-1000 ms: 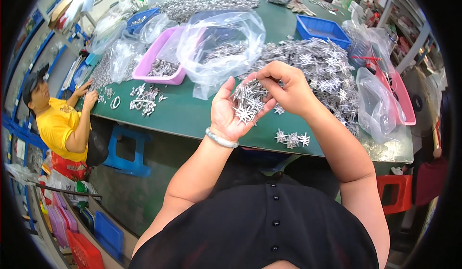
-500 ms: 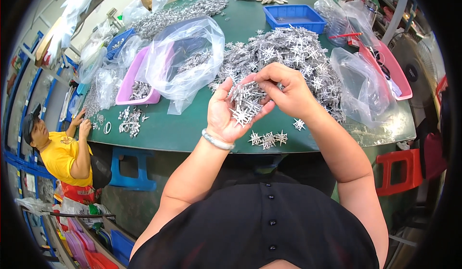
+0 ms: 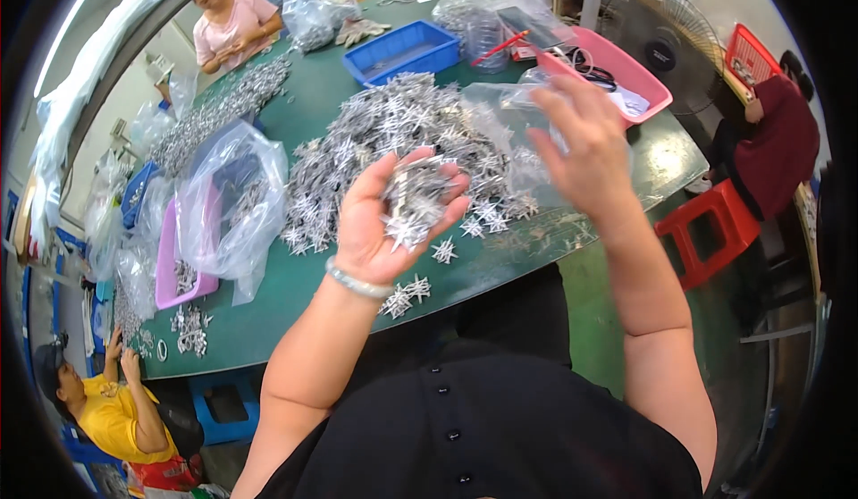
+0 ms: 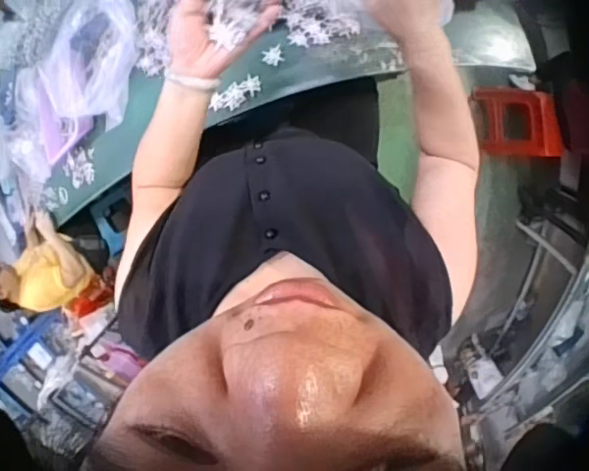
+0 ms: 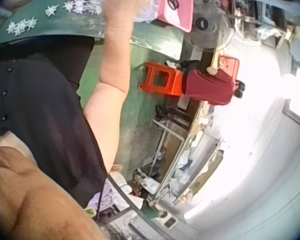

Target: The person sorts small silver-colored metal components on a table, picking them up from a pile and placing them into a pink plastic tray.

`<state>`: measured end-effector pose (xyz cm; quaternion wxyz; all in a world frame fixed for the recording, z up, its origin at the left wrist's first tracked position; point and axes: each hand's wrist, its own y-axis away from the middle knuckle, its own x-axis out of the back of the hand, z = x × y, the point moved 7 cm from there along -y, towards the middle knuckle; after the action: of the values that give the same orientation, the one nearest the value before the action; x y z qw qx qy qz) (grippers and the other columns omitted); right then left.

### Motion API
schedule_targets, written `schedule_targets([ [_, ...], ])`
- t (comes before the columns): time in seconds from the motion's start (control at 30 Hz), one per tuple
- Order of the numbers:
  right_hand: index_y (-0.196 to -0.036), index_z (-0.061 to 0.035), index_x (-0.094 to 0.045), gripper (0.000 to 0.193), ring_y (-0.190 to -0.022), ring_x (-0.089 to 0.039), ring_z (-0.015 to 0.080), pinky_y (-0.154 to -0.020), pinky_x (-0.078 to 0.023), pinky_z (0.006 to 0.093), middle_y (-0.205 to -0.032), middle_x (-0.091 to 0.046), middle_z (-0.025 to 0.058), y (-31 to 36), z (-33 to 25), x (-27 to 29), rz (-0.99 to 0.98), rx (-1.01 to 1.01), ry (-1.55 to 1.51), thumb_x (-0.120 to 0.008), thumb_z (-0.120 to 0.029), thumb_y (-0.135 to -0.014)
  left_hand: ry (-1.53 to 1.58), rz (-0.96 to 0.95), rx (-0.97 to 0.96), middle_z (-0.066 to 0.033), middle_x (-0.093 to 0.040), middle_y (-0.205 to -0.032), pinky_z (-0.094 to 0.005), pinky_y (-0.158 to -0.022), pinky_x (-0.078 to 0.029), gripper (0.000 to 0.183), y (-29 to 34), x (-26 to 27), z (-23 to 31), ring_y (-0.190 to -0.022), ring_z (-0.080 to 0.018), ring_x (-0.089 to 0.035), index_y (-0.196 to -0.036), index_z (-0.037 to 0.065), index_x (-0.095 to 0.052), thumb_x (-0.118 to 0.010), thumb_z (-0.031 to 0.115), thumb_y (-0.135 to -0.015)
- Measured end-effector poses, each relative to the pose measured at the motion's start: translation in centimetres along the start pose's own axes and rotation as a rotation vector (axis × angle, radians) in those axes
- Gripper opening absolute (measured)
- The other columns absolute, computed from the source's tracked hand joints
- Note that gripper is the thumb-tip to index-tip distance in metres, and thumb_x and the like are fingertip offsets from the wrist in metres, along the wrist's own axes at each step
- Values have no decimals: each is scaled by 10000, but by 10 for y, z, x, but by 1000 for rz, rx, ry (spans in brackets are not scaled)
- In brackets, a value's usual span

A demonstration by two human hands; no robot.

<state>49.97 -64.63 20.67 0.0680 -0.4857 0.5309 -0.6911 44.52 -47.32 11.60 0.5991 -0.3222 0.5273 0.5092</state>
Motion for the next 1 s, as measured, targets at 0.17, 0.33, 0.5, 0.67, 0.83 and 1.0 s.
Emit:
schedule_targets([
  [0.17, -1065, -54, -576, 383, -800, -590, 267, -711, -462, 379, -880, -601, 120, 31, 106, -11, -290, -261, 176, -658, -67, -691, -143, 27, 182, -258, -537, -1099, -564, -874, -449, 377, -117, -28, -59, -1010, -386, -547, -1151, -17, -461, -427, 273, -913],
  [0.33, -1034, -31, -582, 340, -502, -505, 100, -455, -401, 252, -652, -566, 42, 32, 201, -38, -277, -898, -549, -486, 35, -714, -350, 130, 86, -198, -553, -1091, -495, -881, -459, 313, -208, -43, -85, -948, -306, -577, -1110, -18, -474, -387, 184, -887],
  [0.5, -975, -31, -599, 281, -479, -435, 84, -414, -315, 238, -638, -542, 13, 57, 290, -26, -112, -1168, -693, -470, 23, -732, -993, 75, 261, -210, -484, -1237, -435, -985, -362, 478, -254, -85, -111, -1136, -297, -480, -1208, -31, -453, -476, 259, -829],
  [0.67, -949, -43, -614, 272, -488, -439, 98, -392, -273, 272, -662, -551, 18, 64, 313, -33, -116, -1233, -667, -466, 15, -728, -2399, -467, 350, -182, -299, -1420, -359, -1078, -215, 772, -266, -76, -99, -1304, -279, -311, -1357, 22, -344, -507, 546, -813],
  [0.83, -928, -26, -620, 264, -571, -479, 99, -487, -377, 259, -712, -577, 5, 43, 340, -11, 84, -1015, -520, -470, 41, -721, -2816, -408, 480, -189, -360, -1382, -360, -1081, -209, 931, -273, -82, -88, -1302, -283, -320, -1349, 80, -384, -302, 785, -746],
  [1.0, -894, -17, -651, 214, -725, -620, 251, -685, -472, 360, -781, -640, 168, 48, 344, -41, -290, -761, -131, -507, -44, -737, -2902, -430, 295, -162, -537, -1221, -365, -989, -352, 691, -279, -76, -87, -1104, -295, -532, -1194, 92, -561, -390, 641, -810],
])
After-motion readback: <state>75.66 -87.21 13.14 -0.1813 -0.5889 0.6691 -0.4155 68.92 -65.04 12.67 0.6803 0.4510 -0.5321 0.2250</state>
